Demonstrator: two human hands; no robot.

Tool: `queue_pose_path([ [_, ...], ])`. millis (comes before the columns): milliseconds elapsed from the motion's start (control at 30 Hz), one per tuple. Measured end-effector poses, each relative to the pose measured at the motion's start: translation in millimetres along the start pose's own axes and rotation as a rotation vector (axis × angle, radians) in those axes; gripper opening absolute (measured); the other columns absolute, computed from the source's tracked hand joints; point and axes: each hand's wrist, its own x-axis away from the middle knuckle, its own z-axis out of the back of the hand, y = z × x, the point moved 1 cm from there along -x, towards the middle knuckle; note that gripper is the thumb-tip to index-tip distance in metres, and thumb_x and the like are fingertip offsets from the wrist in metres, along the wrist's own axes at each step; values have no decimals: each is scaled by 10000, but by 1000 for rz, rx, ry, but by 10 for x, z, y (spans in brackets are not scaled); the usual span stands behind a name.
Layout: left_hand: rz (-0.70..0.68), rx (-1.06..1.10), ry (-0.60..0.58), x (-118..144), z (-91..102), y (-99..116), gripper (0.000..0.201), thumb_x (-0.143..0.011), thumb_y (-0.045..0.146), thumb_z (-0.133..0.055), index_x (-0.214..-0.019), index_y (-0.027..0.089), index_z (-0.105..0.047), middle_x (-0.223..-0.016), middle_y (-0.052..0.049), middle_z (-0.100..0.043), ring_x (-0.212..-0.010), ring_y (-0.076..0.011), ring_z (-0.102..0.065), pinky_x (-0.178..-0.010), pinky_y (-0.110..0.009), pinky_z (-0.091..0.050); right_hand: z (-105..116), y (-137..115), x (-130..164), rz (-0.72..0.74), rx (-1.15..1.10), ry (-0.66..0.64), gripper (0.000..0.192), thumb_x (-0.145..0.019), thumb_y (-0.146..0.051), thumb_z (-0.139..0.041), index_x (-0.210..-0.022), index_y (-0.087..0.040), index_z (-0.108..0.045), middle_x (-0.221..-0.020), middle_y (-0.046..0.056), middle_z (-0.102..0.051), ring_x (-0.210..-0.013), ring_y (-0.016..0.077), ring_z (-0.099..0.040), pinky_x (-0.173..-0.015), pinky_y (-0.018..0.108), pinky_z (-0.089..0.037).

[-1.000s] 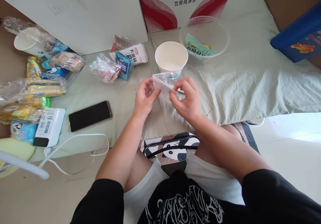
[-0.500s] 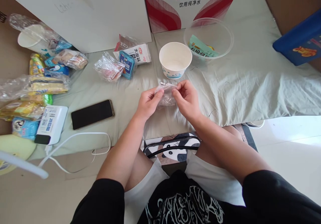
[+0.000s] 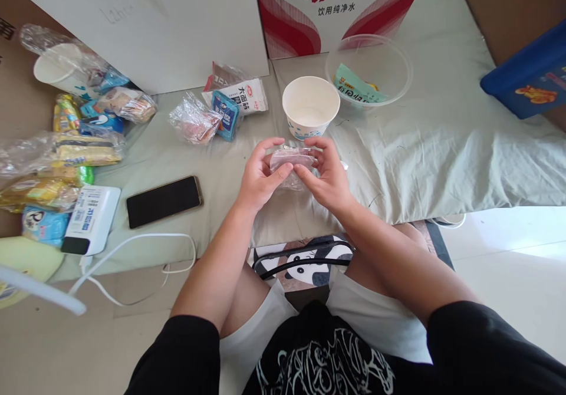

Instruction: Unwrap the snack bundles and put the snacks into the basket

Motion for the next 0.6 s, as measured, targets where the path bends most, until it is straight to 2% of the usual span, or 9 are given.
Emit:
queue_pose_path([
  [33,-1,12,-20,2,-2,2,593,-732,555,-873,-1186,255,-636,-863,-11,-757,-737,-167,-726,-669,-263,-560,5,-18,0,36,42,-4,284,-897,-461,-706,-1048,-251,-589,-1280,105,-592,-1238,249,-601,-960,399,-545],
  [100,-20,14,-53,3,-3,5,537,-752,546,-861,-1142,257,-631,-845,-2,-748,-714,-153,-713,-660,-257,-554,14,-34,0,68,92,-8,207,-925,-428,-661,-905,-230,-601,-1220,108,-608,-1288,264,-572,-996,415,-528],
  [200,-47,-20,-53,-4,6,11,443,-750,560,-858,-913,228,-615,-750,24,-690,-603,-97,-616,-573,-217,-483,18,-17,1,45,57,0,209,-942,-427,-618,-899,-225,-589,-1241,111,-598,-1270,258,-584,-1006,426,-522],
  [300,-36,-31,-9,-10,22,23,518,-708,599,-872,-788,216,-534,-658,51,-598,-548,-75,-537,-520,-198,-425,18,2,0,-10,-7,2,231,-929,-446,-624,-907,-227,-553,-1279,110,-592,-1215,242,-601,-948,392,-526],
  [367,-32,-24,12,-10,29,37,547,-688,601,-885,-764,214,-505,-623,63,-554,-527,-66,-503,-498,-187,-405,13,-3,-1,-71,-73,-21,266,-906,-462,-655,-951,-236,-522,-1233,93,-615,-1097,207,-627,-873,350,-522],
  [433,-37,-17,17,-7,32,50,557,-680,583,-897,-750,212,-488,-602,71,-532,-504,-54,-469,-480,-175,-388,2,-15,-2,-157,-155,-62,343,-883,-476,-693,-1035,-252,-483,-1070,47,-641,-885,156,-621,-764,306,-500],
  [500,-41,-16,17,-4,35,56,568,-675,578,-903,-746,212,-474,-589,77,-522,-483,-46,-446,-463,-168,-374,-8,-30,-6,-225,-215,-85,434,-860,-487,-733,-1093,-264,-443,-878,-17,-609,-712,121,-555,-673,278,-455],
  [600,-20,-30,15,-3,47,41,570,-669,596,-900,-808,226,-489,-602,79,-554,-459,-47,-453,-444,-174,-365,-12,-48,-22,-252,-259,-35,513,-816,-495,-786,-1105,-267,-428,-768,-58,-558,-652,112,-514,-627,263,-424],
])
